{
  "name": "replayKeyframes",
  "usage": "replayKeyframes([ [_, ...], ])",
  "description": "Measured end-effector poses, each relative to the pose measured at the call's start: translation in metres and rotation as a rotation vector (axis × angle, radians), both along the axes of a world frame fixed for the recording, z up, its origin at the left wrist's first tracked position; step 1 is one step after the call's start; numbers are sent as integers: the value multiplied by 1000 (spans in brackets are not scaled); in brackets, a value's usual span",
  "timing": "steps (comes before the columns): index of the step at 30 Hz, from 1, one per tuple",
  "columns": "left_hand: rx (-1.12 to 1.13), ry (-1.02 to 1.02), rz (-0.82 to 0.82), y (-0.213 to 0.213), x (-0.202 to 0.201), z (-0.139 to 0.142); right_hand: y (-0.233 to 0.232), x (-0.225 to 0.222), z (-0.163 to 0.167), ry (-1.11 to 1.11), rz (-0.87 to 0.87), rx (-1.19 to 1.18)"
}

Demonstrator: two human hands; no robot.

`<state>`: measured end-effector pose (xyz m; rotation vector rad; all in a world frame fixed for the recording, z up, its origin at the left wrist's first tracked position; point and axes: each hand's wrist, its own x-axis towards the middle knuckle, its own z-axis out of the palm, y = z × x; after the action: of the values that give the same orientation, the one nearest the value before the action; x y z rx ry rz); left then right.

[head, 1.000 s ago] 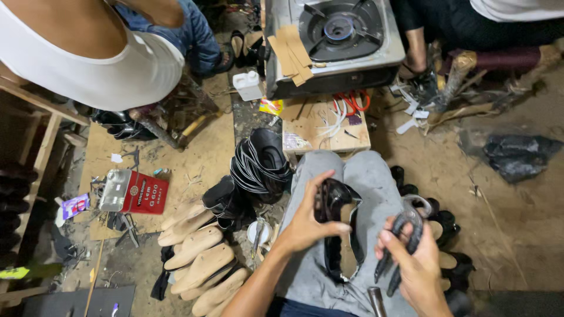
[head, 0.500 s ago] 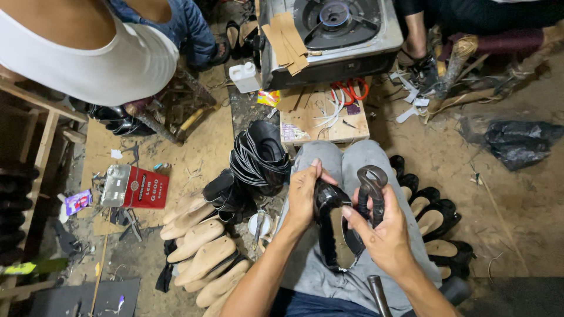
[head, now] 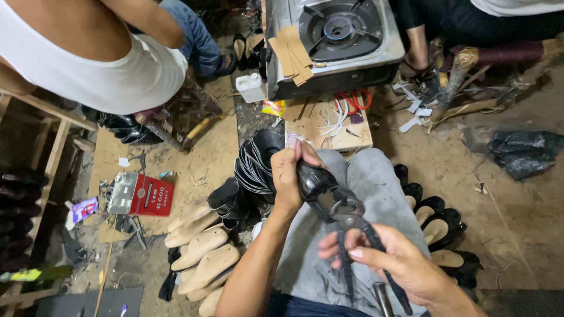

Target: The person sits on a low stool and works on a black shoe held on their lap. They press the sole edge with a heated iron tool, trim the sole edge with pincers, and repeatedly press and turn the shoe, finishing by holding up the completed shoe.

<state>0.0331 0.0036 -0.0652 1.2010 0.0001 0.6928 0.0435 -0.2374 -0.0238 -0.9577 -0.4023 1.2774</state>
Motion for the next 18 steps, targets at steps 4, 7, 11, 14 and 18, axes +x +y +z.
replayKeyframes([
  [4,-41,3,-55,-12,-4,2,10,-1,4,50,15,-13],
  [7,47,35,-25,-17,-9,-3,4,2,10,130,-1,-101],
  [11,8,8,-66,-18,-14,-15,-5,2,12,-40,-2,-204],
  [14,-5,14,-13,-18,-14,-26,8,-11,0,-258,-126,-381],
  [18,-75,61,83,-20,-14,-26,29,-23,-25,-466,-220,-488],
])
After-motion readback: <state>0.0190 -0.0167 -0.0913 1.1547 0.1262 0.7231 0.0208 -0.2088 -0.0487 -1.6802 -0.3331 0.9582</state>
